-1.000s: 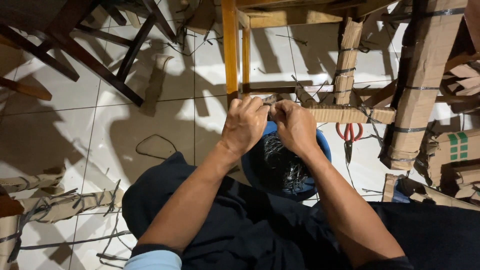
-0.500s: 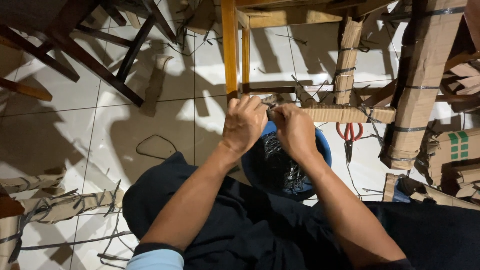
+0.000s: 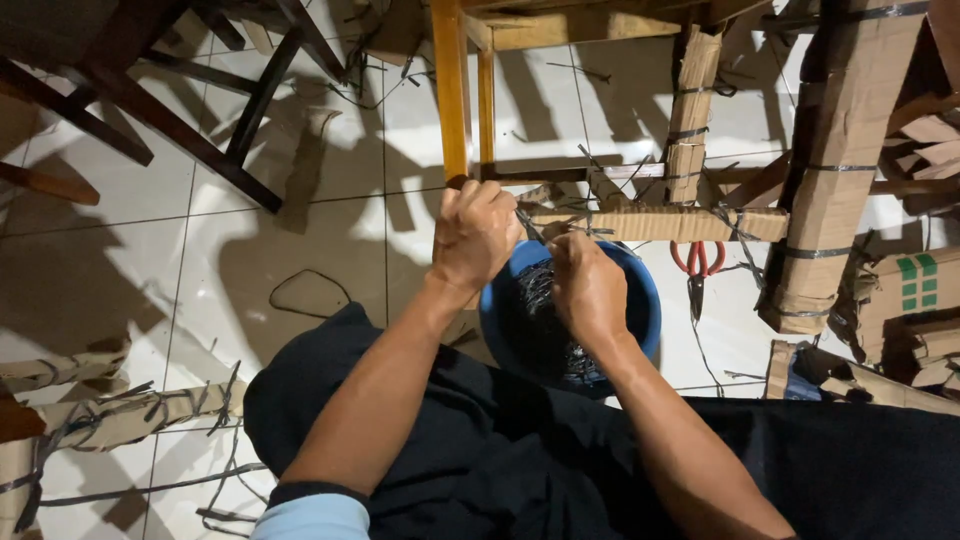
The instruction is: The person sits on the floor and wraps a corrugated cardboard strip around a wooden chair leg using wire. They repeatedly twist the wire to secure the cardboard in place. The person then picks up a larger piece of cardboard and wraps it around another chair leg.
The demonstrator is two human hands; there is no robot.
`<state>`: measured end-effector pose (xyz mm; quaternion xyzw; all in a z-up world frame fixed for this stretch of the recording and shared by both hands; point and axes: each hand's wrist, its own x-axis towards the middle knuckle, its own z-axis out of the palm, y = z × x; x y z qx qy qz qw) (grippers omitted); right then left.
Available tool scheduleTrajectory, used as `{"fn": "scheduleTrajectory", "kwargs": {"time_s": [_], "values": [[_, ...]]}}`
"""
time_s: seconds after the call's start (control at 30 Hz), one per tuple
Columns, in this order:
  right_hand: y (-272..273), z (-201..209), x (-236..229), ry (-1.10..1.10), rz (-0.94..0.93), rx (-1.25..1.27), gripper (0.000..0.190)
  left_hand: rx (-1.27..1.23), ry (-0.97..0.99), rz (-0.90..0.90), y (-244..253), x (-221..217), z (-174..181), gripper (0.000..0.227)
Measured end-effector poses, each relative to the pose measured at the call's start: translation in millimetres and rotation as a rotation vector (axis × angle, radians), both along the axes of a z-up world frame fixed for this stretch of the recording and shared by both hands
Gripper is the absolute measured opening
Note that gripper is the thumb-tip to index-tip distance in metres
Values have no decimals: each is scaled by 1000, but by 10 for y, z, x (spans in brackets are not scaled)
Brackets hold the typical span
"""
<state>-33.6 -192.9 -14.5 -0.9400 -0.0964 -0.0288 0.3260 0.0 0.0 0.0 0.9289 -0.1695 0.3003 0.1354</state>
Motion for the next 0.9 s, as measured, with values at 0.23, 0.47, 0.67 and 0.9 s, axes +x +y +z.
{"fn": "scheduleTrajectory", "kwargs": {"time_s": [0.23, 0.47, 0.67, 0.9], "values": [[-47, -32, -74, 11, 12, -7, 14, 7, -39, 41, -2, 69, -28, 9], [-86, -88, -93, -173, 84, 91, 26, -8, -82, 51, -4, 182, -277, 10], [-130, -379, -65, -208, 48, 146, 14, -51, -58, 37, -38, 201, -355, 8], [-164, -443, -95, -144, 45, 286, 22, -98, -30, -3, 41, 164, -284, 7]]}}
